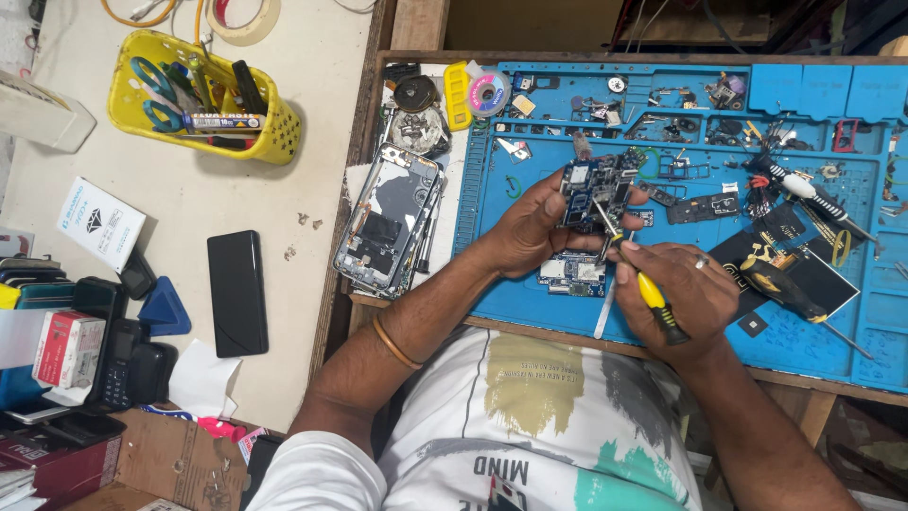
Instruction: The person uses a screwdriver to adjust components on a small circuit board held in their left hand. They repeatedly probe and turn screws on the board while working at a cluttered electronics repair bench.
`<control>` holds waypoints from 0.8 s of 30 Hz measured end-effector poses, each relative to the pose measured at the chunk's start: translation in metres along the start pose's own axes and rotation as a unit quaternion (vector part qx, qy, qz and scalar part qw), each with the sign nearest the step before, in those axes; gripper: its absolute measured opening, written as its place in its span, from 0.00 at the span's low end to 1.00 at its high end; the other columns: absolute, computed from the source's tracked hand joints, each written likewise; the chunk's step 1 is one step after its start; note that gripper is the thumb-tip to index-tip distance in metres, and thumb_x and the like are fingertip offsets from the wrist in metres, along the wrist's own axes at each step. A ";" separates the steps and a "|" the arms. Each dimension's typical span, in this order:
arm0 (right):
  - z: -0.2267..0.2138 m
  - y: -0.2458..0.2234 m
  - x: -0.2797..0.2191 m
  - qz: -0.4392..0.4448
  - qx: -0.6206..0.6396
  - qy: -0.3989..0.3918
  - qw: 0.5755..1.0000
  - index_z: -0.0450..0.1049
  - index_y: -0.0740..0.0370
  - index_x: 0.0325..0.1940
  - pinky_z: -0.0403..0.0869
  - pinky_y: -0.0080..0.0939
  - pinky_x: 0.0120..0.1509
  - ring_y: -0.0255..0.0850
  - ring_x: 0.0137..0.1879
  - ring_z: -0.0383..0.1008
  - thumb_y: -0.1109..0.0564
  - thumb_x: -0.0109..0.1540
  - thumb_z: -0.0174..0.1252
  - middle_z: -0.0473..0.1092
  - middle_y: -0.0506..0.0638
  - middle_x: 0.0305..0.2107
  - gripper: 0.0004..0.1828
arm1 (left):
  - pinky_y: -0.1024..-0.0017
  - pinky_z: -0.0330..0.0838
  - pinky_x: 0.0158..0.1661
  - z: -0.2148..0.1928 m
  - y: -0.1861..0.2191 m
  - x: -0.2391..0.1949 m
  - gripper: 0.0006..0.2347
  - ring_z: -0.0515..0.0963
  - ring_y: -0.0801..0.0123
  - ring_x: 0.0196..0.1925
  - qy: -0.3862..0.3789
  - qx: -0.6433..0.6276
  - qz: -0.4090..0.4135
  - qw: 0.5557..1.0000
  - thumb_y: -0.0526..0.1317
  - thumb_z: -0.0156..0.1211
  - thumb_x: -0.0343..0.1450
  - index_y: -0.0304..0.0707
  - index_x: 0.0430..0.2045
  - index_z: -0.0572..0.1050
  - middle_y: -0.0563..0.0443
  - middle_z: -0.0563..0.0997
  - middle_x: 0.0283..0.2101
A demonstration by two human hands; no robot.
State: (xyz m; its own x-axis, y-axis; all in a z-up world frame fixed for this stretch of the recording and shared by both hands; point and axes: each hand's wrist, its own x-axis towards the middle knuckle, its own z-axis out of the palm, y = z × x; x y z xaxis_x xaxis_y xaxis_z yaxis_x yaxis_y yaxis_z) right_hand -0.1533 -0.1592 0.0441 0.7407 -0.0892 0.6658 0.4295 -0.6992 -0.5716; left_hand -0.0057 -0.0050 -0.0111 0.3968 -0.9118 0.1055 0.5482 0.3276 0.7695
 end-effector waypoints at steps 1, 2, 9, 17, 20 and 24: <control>0.000 0.000 0.000 0.000 -0.002 0.006 1.000 0.75 0.70 0.49 0.78 0.44 0.49 0.47 0.40 0.82 0.69 0.63 0.64 0.78 0.57 0.34 0.11 | 0.50 0.78 0.62 0.000 -0.001 0.000 0.42 0.73 0.45 0.70 -0.001 0.008 -0.001 1.000 0.68 0.56 0.70 0.35 0.71 0.55 0.32 0.69 0.68; 0.000 0.000 0.001 0.000 -0.003 0.004 1.000 0.75 0.70 0.49 0.78 0.44 0.49 0.47 0.41 0.82 0.69 0.63 0.64 0.78 0.57 0.35 0.11 | 0.51 0.78 0.63 0.000 -0.002 0.000 0.42 0.73 0.46 0.69 -0.002 0.016 -0.001 1.000 0.68 0.56 0.70 0.35 0.71 0.55 0.33 0.69 0.68; -0.002 -0.002 0.001 -0.013 -0.001 -0.032 0.999 0.76 0.69 0.42 0.79 0.45 0.48 0.47 0.38 0.81 0.68 0.60 0.63 0.78 0.57 0.32 0.07 | 0.47 0.79 0.62 -0.003 0.000 0.000 0.42 0.76 0.49 0.66 0.010 0.000 0.002 1.000 0.71 0.48 0.71 0.34 0.71 0.57 0.34 0.70 0.67; -0.002 0.014 -0.017 0.062 0.035 0.033 0.997 0.76 0.69 0.51 0.80 0.38 0.48 0.45 0.41 0.82 0.68 0.69 0.59 0.78 0.58 0.38 0.07 | 0.46 0.78 0.61 -0.007 0.006 0.000 0.41 0.78 0.47 0.63 0.034 -0.104 0.022 0.994 0.71 0.30 0.76 0.32 0.72 0.60 0.29 0.73 0.65; 0.001 0.015 -0.015 0.111 0.051 0.049 0.991 0.76 0.69 0.55 0.79 0.36 0.47 0.44 0.40 0.82 0.67 0.72 0.59 0.77 0.60 0.42 0.07 | 0.46 0.78 0.60 -0.004 0.009 -0.003 0.40 0.78 0.46 0.63 0.041 -0.120 0.025 0.992 0.70 0.30 0.78 0.31 0.72 0.60 0.28 0.73 0.63; -0.001 0.013 -0.010 0.088 -0.025 0.028 0.995 0.75 0.70 0.56 0.78 0.40 0.52 0.46 0.46 0.81 0.65 0.70 0.62 0.77 0.60 0.44 0.11 | 0.45 0.78 0.60 -0.004 0.011 -0.004 0.39 0.78 0.46 0.63 0.029 -0.143 0.032 0.989 0.69 0.29 0.79 0.31 0.72 0.60 0.28 0.73 0.63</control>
State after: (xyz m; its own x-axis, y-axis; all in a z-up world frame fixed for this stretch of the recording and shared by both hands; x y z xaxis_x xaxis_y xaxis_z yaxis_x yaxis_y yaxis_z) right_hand -0.1555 -0.1685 0.0310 0.7718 -0.2520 0.5838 0.2677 -0.7040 -0.6578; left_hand 0.0017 0.0032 -0.0050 0.4746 -0.8738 0.1060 0.7024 0.4485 0.5527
